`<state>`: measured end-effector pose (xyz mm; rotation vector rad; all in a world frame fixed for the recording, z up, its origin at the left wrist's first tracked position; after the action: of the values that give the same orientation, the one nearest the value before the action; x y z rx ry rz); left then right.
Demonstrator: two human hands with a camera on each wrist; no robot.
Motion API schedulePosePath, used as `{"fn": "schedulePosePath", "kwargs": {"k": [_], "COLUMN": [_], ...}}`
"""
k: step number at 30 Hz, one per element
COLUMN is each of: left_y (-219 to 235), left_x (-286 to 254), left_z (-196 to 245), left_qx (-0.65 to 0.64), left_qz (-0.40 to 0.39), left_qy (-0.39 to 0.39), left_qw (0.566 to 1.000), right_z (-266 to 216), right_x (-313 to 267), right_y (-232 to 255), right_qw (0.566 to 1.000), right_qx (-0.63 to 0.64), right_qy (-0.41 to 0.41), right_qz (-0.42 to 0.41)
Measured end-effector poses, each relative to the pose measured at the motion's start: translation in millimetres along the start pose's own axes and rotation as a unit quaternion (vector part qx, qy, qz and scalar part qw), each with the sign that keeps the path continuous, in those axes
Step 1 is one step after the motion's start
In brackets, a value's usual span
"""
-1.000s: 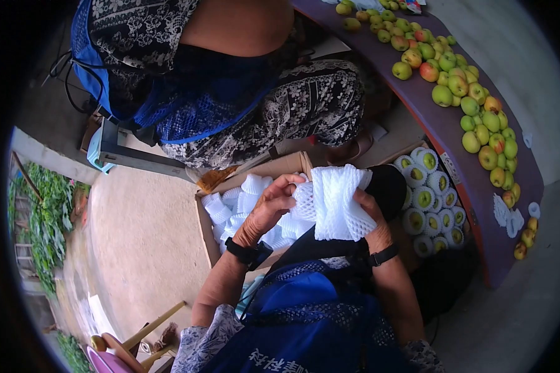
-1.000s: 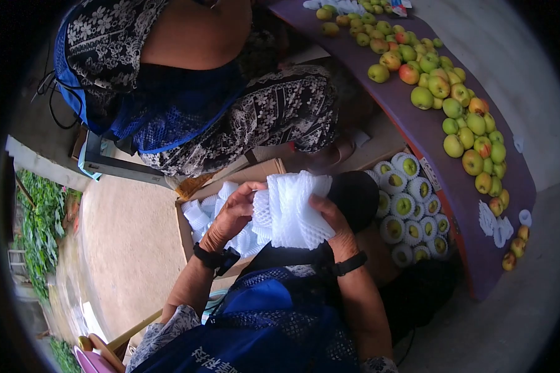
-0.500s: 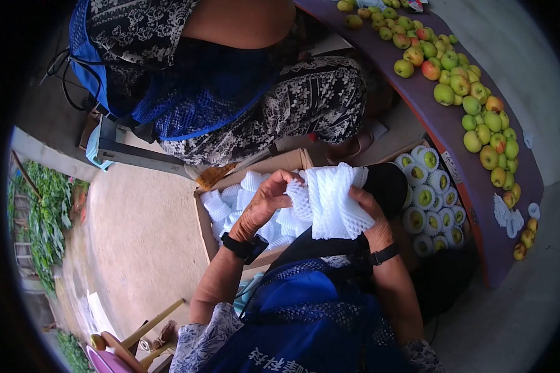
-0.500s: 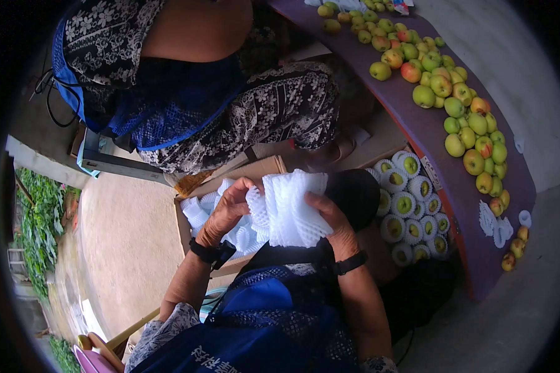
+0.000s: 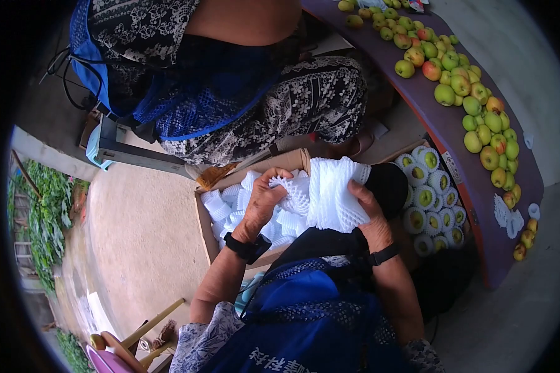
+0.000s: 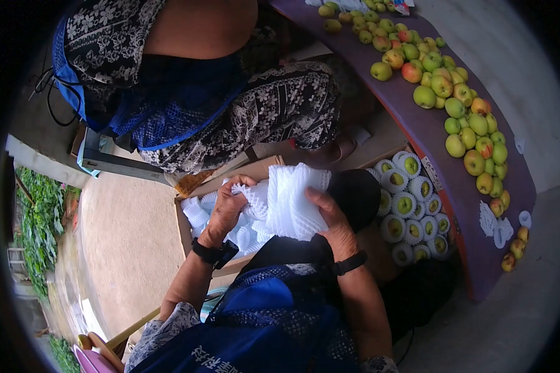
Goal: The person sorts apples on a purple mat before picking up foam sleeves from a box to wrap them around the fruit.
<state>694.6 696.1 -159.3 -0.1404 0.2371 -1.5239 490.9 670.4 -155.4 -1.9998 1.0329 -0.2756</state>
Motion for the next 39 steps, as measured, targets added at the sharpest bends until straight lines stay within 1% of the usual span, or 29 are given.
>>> {"fn": "schedulePosePath", "kwargs": {"k": [2,6,8,9,10,11,12,13,14,16,17,18,19,20,21,23,24,26,27,28,30,31,33,34,36,37,39], "left_y": [-3,11,17,20,16,3,-3,-10,-11,-26,-29,-30,-27,-26,-27,-20,-18,-7,-5,-3,2,2,-3,-7,-29,-33,-42], "left_x": [-5,-8,-8,-10,-12,-16,-18,-15,-17,-20,-18,-15,-10,-7,-4,-2,-1,-2,-1,-1,-1,0,4,5,5,4,3], "left_z": [5,14,25,27,25,36,42,34,32,18,13,5,0,4,6,9,11,20,26,26,27,23,15,11,9,7,-4], "left_qx": [-0.111,-0.134,-0.290,-0.318,-0.317,-0.225,-0.129,-0.058,-0.059,-0.004,-0.034,-0.035,-0.067,-0.100,-0.100,-0.243,-0.242,-0.170,-0.143,-0.142,-0.002,-0.002,0.074,0.073,0.040,0.039,-0.114], "left_qz": [0.023,0.026,-0.011,-0.007,-0.008,0.038,0.083,0.028,0.029,-0.043,-0.028,-0.029,-0.003,0.022,0.023,0.104,0.104,0.149,0.194,0.194,0.176,0.176,0.171,0.168,0.063,0.060,0.022], "left_qy": [0.051,0.056,-0.028,-0.038,-0.038,-0.057,-0.076,-0.048,-0.048,0.019,0.017,0.018,-0.004,-0.026,-0.027,-0.034,-0.034,-0.071,-0.104,-0.105,-0.111,-0.112,-0.077,-0.078,-0.101,-0.100,-0.019], "left_qw": [0.992,0.989,0.956,0.947,0.947,0.972,0.985,0.997,0.997,0.999,0.999,0.999,0.998,0.994,0.994,0.964,0.964,0.971,0.965,0.965,0.978,0.978,0.979,0.980,0.992,0.992,0.993], "right_z": [0,-3,-2,-3,-3,-7,-9,-8,-8,-9,-7,-4,-2,0,2,1,-1,0,0,0,-1,0,-1,-3,1,4,5], "right_x": [2,4,6,7,7,5,4,3,2,2,3,3,4,5,6,5,4,6,6,6,6,6,7,7,6,8,9], "right_y": [2,-2,0,2,2,-3,-5,-4,-3,1,5,9,14,13,12,9,6,6,6,6,-2,-6,-20,-22,-25,-19,-21], "right_qw": [1.000,0.998,0.997,0.996,0.996,0.993,0.989,0.990,0.990,0.990,0.992,0.993,0.993,0.993,0.993,0.994,0.995,0.996,0.996,0.996,0.999,0.999,0.993,0.993,0.985,0.985,0.985], "right_qx": [0.011,0.048,0.062,0.076,0.076,0.101,0.126,0.125,0.120,0.115,0.110,0.104,0.104,0.108,0.113,0.104,0.095,0.086,0.077,0.077,-0.008,-0.008,-0.098,-0.098,-0.166,-0.171,-0.172], "right_qy": [0.005,0.025,0.031,0.038,0.038,0.047,0.056,0.055,0.057,0.060,0.052,0.043,0.043,0.029,0.016,0.022,0.027,0.033,0.039,0.040,0.035,0.035,0.062,0.065,0.027,0.017,0.013], "right_qz": [0.003,0.013,0.020,0.027,0.027,0.036,0.045,0.045,0.049,0.053,0.043,0.034,0.034,0.023,0.011,0.010,0.010,0.014,0.020,0.019,-0.002,-0.003,-0.032,-0.030,-0.041,-0.030,-0.020]}}
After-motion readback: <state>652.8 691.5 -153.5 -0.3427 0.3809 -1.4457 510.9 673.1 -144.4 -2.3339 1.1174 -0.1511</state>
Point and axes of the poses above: each hand's wrist, its own x-axis towards the middle knuckle, its own y-axis out of the back of the hand, z = x × y, the point moved 6 cm from there along x, towards the middle knuckle
